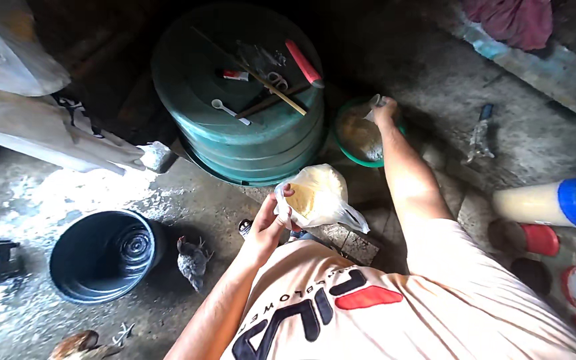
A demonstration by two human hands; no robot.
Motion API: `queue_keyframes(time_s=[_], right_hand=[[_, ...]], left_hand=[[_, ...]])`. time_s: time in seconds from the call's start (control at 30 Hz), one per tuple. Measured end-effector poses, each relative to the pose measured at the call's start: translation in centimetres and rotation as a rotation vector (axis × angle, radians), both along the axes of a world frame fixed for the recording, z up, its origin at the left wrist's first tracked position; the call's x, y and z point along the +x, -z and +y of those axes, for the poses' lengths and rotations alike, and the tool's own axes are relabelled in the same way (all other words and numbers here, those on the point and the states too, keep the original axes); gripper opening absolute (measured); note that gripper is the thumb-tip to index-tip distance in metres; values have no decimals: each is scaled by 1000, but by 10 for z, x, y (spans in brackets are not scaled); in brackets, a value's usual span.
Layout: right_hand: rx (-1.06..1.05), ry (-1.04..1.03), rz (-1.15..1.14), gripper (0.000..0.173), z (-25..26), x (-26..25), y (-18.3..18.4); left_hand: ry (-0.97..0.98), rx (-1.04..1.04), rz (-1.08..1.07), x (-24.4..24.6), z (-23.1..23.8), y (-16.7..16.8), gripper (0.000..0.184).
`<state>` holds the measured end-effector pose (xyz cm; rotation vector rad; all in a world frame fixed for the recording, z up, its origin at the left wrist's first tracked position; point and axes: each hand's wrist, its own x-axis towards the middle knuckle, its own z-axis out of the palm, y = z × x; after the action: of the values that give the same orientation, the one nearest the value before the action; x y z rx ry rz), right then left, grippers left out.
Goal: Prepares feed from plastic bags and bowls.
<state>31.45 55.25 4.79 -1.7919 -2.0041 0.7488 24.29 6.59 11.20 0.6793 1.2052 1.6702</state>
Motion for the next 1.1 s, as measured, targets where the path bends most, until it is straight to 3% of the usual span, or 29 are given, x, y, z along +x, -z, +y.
queue_keyframes(time_s=[0.1,0.2,0.37,0.5,0.77,0.9,1.1], right_hand=[[-20,3,47,51,8,13,-3],[-120,-224,101,52,-1,29,-2],[-207,-586,-42,48,-23,59,-7],[-96,-768,-225,42,-28,98,-8],[125,-687,-351,61,-44,131,-16],[183,-730,-299,61,-60,126,-9],[351,-618,-308,56,-64,125,-28]], left_hand=[[10,12,4,-1,2,1,41],[30,8,6,-2,6,3,42],[66,20,25,-4,13,5,40],[84,15,34,-5,18,6,41],[105,24,38,-4,23,5,39],[112,14,47,-4,21,3,36],[98,-18,51,-3,18,-3,34]])
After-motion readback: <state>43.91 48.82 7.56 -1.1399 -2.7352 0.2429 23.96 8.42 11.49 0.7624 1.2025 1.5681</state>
